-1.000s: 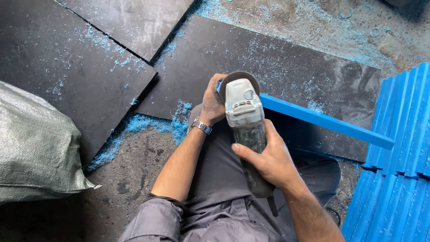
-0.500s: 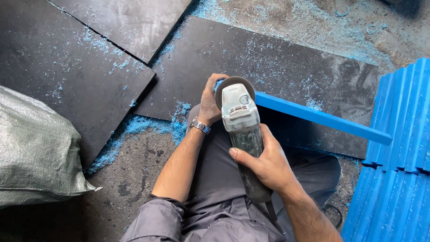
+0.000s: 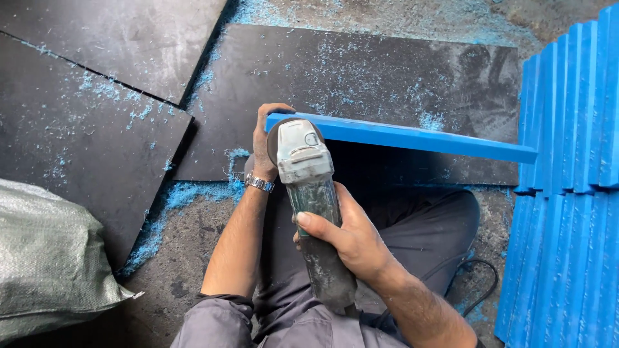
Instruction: The recorder uses an angle grinder to smooth the edges of blue plastic plates.
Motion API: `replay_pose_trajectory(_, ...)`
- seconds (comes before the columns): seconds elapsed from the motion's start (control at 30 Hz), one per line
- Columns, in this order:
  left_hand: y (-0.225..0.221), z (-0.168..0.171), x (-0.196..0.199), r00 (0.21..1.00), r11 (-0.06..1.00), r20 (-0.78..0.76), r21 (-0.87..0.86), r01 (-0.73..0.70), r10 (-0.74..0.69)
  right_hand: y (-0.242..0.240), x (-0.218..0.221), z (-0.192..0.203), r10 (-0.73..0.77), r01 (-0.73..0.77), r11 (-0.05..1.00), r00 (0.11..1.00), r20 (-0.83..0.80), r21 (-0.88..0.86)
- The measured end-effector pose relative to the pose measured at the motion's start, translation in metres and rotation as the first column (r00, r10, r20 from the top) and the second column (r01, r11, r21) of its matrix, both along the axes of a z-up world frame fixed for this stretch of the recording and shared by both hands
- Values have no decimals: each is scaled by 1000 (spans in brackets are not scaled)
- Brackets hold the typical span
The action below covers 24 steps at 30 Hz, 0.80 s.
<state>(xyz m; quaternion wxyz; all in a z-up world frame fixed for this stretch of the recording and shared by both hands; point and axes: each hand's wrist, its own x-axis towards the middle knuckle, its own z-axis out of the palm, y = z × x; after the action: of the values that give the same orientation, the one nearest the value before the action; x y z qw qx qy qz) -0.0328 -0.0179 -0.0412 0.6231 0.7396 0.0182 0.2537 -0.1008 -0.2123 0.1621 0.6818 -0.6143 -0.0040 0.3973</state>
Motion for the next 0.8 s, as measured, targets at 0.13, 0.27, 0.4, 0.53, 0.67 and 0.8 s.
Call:
replay_pose_trajectory(0.13,-3,19,-4,999,998,7,56,-34,34,-34,-5,1,-109,110,994,993,-54,10)
replay_pose_trajectory(0.27,-3,25,-5,996,995,-68,88,-54,60,-90,-10,-3,-343,345,938,937,-70,30)
replay_pose_trajectory(0.4,-3,20,0,998,994,-4,98,-54,55,-117,-10,-2,-501,500,865,865,16,46)
replay_pose_trajectory(0.53,-1,19,-3,999,996,9,86,-34,33,-106,-6,-4,-499,498,866,864,62,43)
replay_pose_trajectory(0.67,1,23,-4,1000,994,12,105,-19,18,-78,3,-1,-311,313,945,950,-36,94)
replay_pose_trajectory(0.8,3,25,-9,999,993,-41,122,-5,10,-85,4,8,-263,263,965,965,-13,17)
